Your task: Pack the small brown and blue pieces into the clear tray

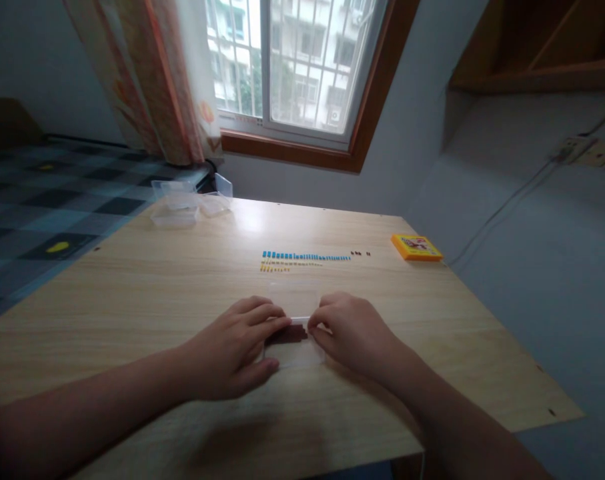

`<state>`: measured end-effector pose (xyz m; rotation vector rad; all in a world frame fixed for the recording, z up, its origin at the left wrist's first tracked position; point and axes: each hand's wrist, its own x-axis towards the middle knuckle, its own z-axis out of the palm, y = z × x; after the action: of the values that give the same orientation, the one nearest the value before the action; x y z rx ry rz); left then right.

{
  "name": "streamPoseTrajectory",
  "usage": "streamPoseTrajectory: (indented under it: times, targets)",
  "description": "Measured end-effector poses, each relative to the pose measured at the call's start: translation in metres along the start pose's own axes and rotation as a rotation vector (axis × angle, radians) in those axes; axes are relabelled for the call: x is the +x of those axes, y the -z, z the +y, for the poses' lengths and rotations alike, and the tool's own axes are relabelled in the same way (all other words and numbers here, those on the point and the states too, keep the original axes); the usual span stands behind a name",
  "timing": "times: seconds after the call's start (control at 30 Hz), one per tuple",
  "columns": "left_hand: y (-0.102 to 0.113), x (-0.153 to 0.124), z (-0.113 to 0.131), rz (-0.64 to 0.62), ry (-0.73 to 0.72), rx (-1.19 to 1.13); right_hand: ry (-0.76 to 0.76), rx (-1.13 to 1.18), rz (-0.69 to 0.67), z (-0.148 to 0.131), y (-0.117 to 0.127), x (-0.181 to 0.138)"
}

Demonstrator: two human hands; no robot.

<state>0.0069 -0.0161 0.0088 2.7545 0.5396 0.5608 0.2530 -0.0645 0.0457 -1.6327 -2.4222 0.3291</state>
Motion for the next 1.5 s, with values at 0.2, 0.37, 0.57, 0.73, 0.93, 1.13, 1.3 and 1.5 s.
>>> streamPoseTrajectory:
  times: [0.2,0.37,0.57,0.73,0.93,1.13,1.3,1.5]
  targets:
    - [-0.001,0.0,0.0,-0.01,-0.003,0.001,-0.05,-0.05,0.001,-0.003,-0.005,0.003]
    - [-0.001,0.0,0.0,-0.014,0.005,0.008,-0.077,-0.07,-0.014,-0.003,-0.01,0.004]
    - [-0.002,-0.001,-0.001,-0.007,0.001,0.018,-0.112,-0.084,-0.005,-0.004,-0.011,0.003]
    - [-0.002,-0.001,-0.001,0.0,-0.005,0.016,-0.156,-0.092,-0.016,-0.007,-0.01,0.002]
    - [-0.002,-0.001,-0.001,-0.006,-0.002,0.012,-0.122,-0.137,-0.005,-0.011,-0.004,-0.005]
    - [-0.003,-0.002,-0.001,-0.007,0.001,0.019,-0.097,-0.118,-0.042,-0.01,0.0,-0.01]
    - [-0.004,-0.001,-0.001,-0.014,0.004,0.024,-0.104,-0.111,-0.064,-0.01,-0.004,-0.007]
    - [-0.003,-0.001,0.0,-0.023,0.007,0.029,-0.108,-0.142,-0.073,-0.011,-0.007,-0.005]
